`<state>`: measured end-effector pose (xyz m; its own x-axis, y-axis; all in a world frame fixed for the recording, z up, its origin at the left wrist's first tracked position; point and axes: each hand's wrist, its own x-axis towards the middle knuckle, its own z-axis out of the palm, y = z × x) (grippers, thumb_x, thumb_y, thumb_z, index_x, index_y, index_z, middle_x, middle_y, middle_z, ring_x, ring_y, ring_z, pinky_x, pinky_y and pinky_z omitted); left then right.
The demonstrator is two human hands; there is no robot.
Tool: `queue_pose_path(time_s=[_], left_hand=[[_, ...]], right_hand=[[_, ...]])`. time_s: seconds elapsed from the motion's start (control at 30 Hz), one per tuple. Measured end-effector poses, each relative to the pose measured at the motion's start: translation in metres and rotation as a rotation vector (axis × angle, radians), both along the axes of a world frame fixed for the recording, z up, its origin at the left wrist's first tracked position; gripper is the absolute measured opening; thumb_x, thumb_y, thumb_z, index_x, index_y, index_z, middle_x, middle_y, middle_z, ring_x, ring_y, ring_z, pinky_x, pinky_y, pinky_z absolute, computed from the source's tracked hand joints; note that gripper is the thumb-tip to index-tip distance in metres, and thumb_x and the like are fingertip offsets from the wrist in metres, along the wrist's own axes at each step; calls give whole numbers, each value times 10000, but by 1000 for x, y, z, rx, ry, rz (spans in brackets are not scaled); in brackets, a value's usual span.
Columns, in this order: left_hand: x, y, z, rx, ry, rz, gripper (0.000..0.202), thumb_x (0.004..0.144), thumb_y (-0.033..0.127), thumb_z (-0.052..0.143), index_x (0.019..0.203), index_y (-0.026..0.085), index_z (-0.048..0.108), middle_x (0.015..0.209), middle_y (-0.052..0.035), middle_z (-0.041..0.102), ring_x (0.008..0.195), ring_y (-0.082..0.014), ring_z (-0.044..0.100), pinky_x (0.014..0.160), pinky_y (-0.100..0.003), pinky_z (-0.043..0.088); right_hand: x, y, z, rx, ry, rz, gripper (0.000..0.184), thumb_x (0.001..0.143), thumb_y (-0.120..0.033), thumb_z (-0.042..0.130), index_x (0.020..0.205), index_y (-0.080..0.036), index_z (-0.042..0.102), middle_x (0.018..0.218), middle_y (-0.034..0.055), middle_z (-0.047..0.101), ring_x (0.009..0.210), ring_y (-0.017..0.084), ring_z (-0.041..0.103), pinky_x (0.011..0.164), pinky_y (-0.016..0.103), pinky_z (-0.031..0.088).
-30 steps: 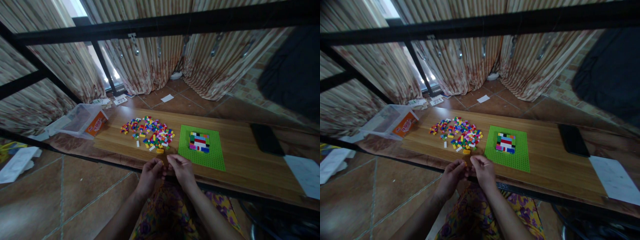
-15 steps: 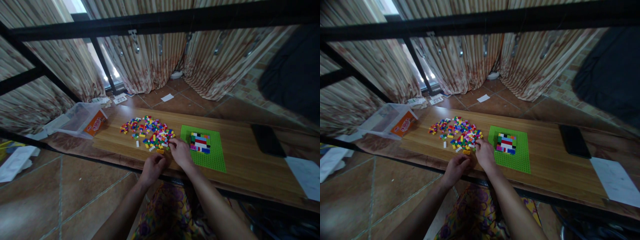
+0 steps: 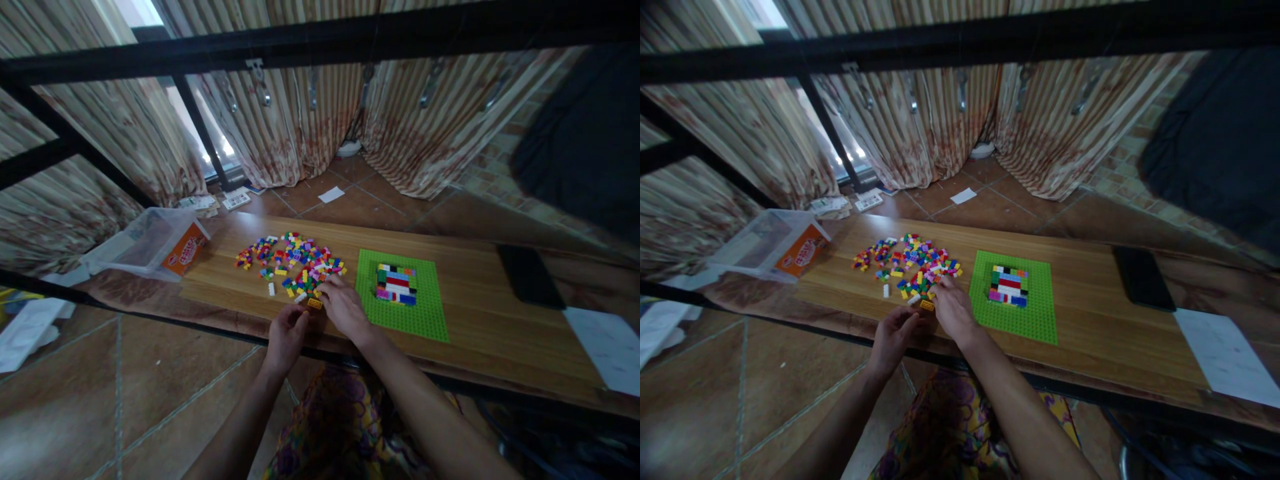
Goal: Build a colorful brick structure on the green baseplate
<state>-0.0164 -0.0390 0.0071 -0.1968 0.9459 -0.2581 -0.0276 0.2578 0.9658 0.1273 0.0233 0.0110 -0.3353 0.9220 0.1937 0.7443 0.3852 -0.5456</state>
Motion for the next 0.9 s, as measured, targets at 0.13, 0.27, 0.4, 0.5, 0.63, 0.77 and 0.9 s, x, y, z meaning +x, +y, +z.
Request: queue_pose_path(time_s=[0.13,0.27,0.4,0.5,0.63,0.77,0.9], left_hand=[[0,0,-1,-1,-1,7,231,705,343,675,838,171,599,764,-24,683,745,-184,678,665,-272,525],[0,0,-2,2,19,-1,286,691,393,698,845,169,608,746,-17,676,730,-182,676,653,-269,528],[-1,0,-3,-2,62,-25,297,692,388,697,880,168,630,764,-14,680,718,-164,659,648,-254,517],[-1,0,-3,12,109,-34,291,697,367,695,904,166,657,806,-25,697,749,-162,655,666,-245,510],[-2,1,-4,21,170,-36,286,698,344,692,922,167,687,798,-28,704,730,-167,650,663,-253,512],[-4,1,-9,59,226,-58,269,706,341,685,918,177,705,832,-34,716,756,-177,656,686,-265,515],[-5,1,-11,68,261,-69,279,708,361,682,921,183,713,837,-38,723,769,-191,660,686,-277,516]], right_hand=[[-1,1,-5,20,-47,-4,124,895,-161,555,883,-208,669,991,55,597,961,200,548,829,296,446],[-2,1,-6,27,-71,10,131,913,-166,532,901,-202,658,1003,64,606,964,213,547,815,306,446],[-2,2,-3,18,-76,16,111,912,-192,549,891,-207,657,1007,66,611,959,221,550,803,313,448],[-2,4,-1,23,-81,24,95,904,-206,573,876,-220,663,1028,63,614,1003,224,544,816,310,447],[-1,8,1,18,-83,35,88,892,-193,589,855,-220,664,1017,55,619,993,212,549,835,308,445],[-4,11,1,34,-110,60,157,918,-175,529,836,-208,658,983,65,627,972,211,547,835,313,447],[-7,12,-2,51,-103,65,200,927,-148,491,823,-197,653,967,72,632,956,211,550,827,312,449]])
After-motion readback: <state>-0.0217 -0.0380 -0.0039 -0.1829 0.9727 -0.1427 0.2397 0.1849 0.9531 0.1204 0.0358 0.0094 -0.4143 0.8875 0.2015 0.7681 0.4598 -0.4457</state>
